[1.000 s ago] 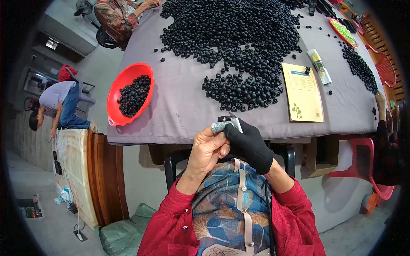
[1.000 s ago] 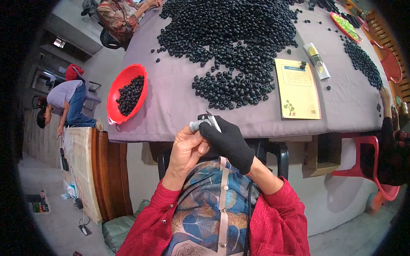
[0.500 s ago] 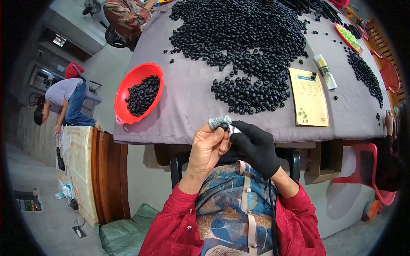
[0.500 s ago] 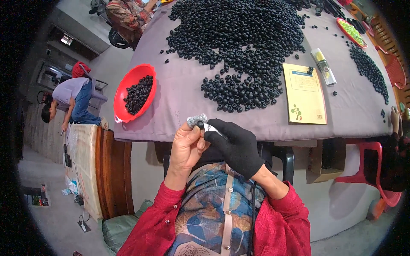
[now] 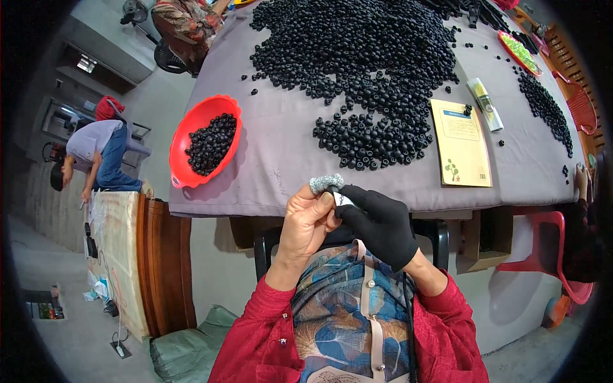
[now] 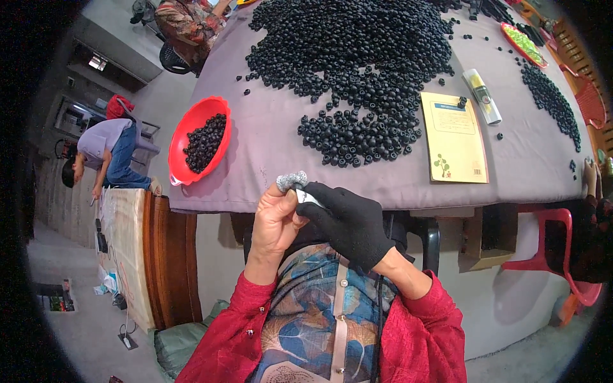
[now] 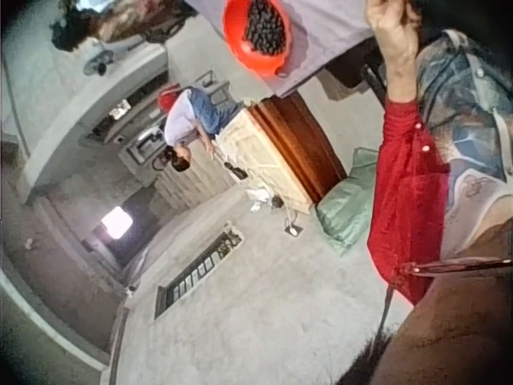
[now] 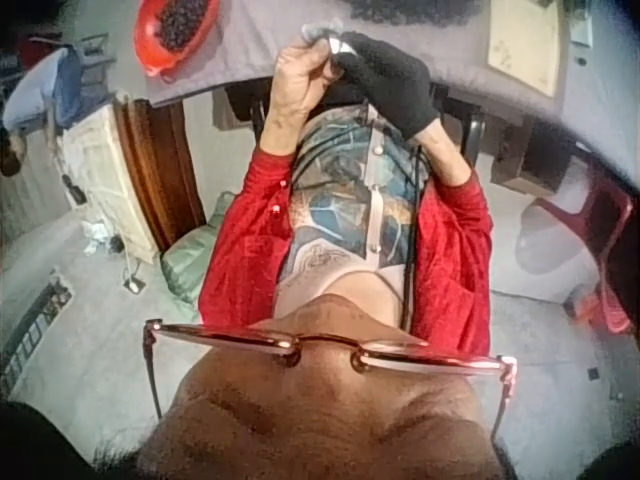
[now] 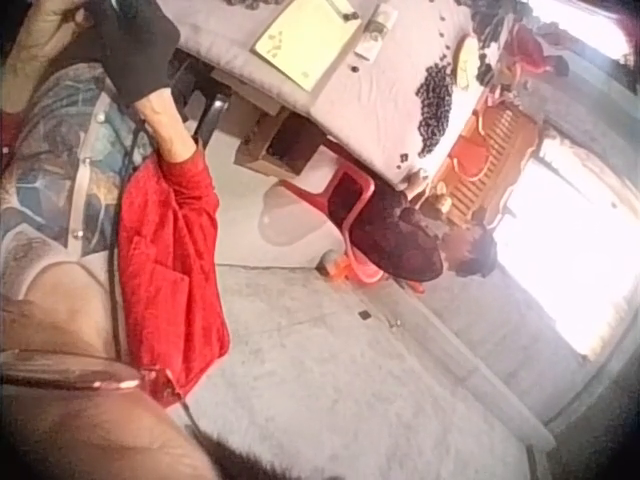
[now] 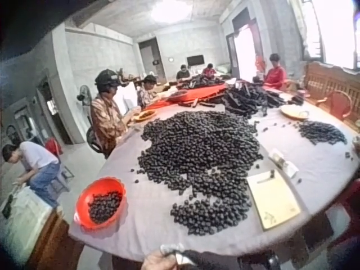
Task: The person sorts small black plastic components by hand, checking them one by one on a paper sheet at a workshop table, then places them into a red basket.
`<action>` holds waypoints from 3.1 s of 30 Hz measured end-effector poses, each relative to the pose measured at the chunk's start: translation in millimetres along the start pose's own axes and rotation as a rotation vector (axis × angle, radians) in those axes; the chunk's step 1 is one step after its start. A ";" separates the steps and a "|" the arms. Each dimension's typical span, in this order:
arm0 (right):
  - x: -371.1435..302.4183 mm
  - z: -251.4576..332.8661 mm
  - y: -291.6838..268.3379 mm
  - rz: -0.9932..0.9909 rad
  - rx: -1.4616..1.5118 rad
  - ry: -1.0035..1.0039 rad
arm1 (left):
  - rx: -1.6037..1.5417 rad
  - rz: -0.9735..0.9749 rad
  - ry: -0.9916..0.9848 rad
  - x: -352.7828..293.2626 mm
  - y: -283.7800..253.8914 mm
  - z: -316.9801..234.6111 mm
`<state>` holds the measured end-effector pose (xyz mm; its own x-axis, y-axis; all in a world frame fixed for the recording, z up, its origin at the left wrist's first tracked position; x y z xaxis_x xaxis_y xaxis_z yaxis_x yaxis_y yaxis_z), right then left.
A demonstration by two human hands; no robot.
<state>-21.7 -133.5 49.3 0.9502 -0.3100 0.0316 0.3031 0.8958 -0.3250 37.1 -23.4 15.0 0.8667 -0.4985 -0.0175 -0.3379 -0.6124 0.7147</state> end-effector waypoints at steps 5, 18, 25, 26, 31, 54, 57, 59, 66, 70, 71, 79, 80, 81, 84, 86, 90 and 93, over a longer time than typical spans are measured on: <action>-1.9 -3.3 -0.2 -0.002 0.098 0.006 | -0.008 -0.013 -0.019 -0.9 0.9 0.8; 2.6 -10.6 3.6 0.045 0.163 0.095 | -0.030 -0.014 -0.039 0.3 -1.6 2.5; 4.6 -16.8 8.4 0.123 0.307 0.184 | -0.057 -0.009 -0.071 0.3 -3.7 8.2; 5.8 -15.3 7.6 0.107 0.201 0.120 | -0.045 -0.039 -0.079 -0.6 -4.3 9.1; 3.8 -12.0 8.3 0.100 0.152 0.080 | -0.055 -0.047 -0.081 -1.1 -5.2 2.5; 21.0 -32.1 -24.1 -0.019 0.202 0.346 | 1.381 -0.144 0.582 83.9 -114.6 -78.8; 21.5 -33.5 -26.2 -0.044 0.224 0.277 | 1.342 0.092 0.502 70.3 -63.6 -24.4; 20.0 -33.4 -24.1 -0.042 0.234 0.301 | 1.361 0.143 0.457 66.2 -50.9 -0.5; 21.1 -35.0 -25.6 -0.027 0.260 0.357 | 1.621 0.218 0.447 76.2 -30.0 27.2; 21.1 -31.8 -22.9 0.013 0.213 0.256 | 1.722 0.242 0.485 83.8 -29.7 33.1; 20.7 -30.1 -22.3 0.018 0.222 0.283 | 1.720 0.242 0.486 84.3 -31.8 35.0; 24.3 -46.3 -18.4 -0.002 0.228 0.298 | 0.798 0.164 0.086 74.1 -54.7 40.3; 25.1 -46.6 -16.9 0.002 0.229 0.314 | 0.581 0.146 0.057 66.5 -48.4 37.4; 25.4 -47.0 -15.3 0.005 0.228 0.332 | 0.580 0.148 0.051 57.9 -42.5 33.4; 25.8 -36.9 -15.0 -0.016 0.159 0.268 | 0.129 0.207 -0.065 31.6 -18.5 30.9; 23.7 -36.5 -12.0 0.018 0.214 0.292 | 0.089 0.194 -0.093 20.9 -4.1 30.3; 20.6 -33.7 -5.4 0.099 0.318 0.353 | 0.054 0.187 -0.118 12.1 -0.3 28.9; 19.1 -33.6 -2.6 0.155 0.311 0.351 | 0.021 0.185 -0.107 9.5 -4.3 26.5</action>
<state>-6.8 -152.4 19.0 0.9204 -0.2064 -0.3322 0.2183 0.9759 -0.0013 37.1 -41.8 -6.8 0.7454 -0.6656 0.0375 -0.4961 -0.5162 0.6982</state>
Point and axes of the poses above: each hand's wrist, its own x-axis towards the middle knuckle, its own y-axis out of the palm, z = x × y, the point moved 6 cm from there along x, towards the middle knuckle, and after that the axes turned 12 degrees about y, right-handed, at the moved point
